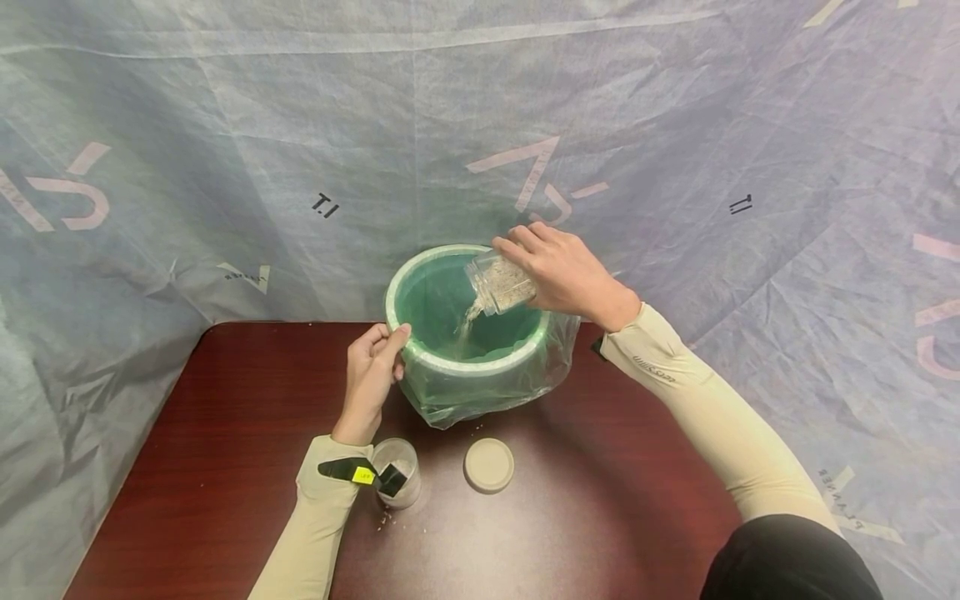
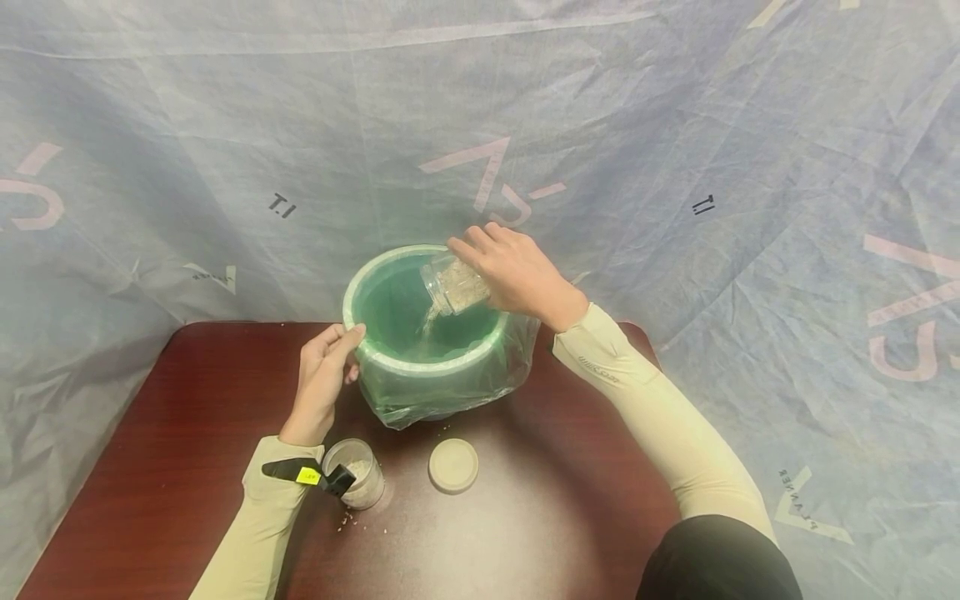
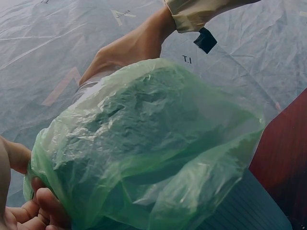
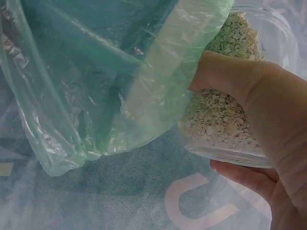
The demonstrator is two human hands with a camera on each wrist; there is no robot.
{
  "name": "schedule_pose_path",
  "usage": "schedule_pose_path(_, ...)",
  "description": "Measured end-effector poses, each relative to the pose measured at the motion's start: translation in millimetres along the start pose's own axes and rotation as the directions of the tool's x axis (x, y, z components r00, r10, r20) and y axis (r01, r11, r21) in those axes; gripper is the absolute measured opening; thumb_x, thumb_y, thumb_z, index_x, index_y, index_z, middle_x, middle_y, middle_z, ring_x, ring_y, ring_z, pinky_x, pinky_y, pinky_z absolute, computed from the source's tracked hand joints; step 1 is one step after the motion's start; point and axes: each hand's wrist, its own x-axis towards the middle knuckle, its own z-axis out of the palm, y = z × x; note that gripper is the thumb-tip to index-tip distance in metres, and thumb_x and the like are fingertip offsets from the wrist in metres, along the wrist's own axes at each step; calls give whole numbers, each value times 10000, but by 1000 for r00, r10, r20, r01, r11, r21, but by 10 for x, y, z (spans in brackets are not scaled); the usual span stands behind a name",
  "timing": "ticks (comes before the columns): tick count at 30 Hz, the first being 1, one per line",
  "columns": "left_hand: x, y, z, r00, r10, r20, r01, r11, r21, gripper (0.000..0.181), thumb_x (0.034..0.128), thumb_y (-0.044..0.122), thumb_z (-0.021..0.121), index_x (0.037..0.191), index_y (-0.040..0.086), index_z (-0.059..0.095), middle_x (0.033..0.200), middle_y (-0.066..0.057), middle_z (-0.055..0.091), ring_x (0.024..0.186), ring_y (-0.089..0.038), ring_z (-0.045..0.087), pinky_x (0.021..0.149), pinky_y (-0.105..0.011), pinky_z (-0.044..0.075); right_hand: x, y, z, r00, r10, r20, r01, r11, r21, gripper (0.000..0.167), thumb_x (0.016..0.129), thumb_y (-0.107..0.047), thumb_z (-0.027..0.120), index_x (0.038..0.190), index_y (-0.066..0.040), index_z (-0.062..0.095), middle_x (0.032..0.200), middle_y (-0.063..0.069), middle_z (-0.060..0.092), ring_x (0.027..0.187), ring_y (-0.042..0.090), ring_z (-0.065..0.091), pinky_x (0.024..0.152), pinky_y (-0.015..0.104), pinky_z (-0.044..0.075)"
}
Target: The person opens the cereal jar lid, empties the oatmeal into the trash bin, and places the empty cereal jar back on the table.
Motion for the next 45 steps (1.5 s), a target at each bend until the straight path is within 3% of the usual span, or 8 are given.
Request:
schedule_pose_path(16, 2, -7, -12, 1000, -3, 1, 3, 1000, -1, 266, 1028, 221, 732, 874, 49, 601, 577, 59, 502, 484, -100, 440, 514, -221, 355, 13, -1, 19, 1000, -2, -6, 2, 1000, -1, 1056, 546, -246, 1093, 1444, -25, 583, 1223, 167, 630, 1096, 386, 611, 1082, 490, 522)
schedule_pose_path(29, 7, -6, -21, 1000, 7, 3, -7, 1000, -1, 286, 1026, 233, 734, 859, 52, 589, 571, 60, 492, 480, -98, 442, 511, -224, 352, 28, -11, 2, 1000, -7, 2, 7, 1000, -6, 1027, 583, -275, 1073, 1433, -2, 565, 1241, 156, 642, 1100, 382, 613, 1147, 473, 473)
schedule_pose_path(45, 7, -11, -15, 1000, 3, 6, -3, 1000, 2, 282, 1023, 229, 735, 859, 54, 586, 571, 57, 485, 481, -108, 438, 509, -229, 350, 16, -18, -18, 1000, -12, -4, 12, 1000, 12, 1051, 553, -240, 1091, 1438, -13, 570, 1242, 162, 630, 1105, 390, 610, 1126, 489, 486)
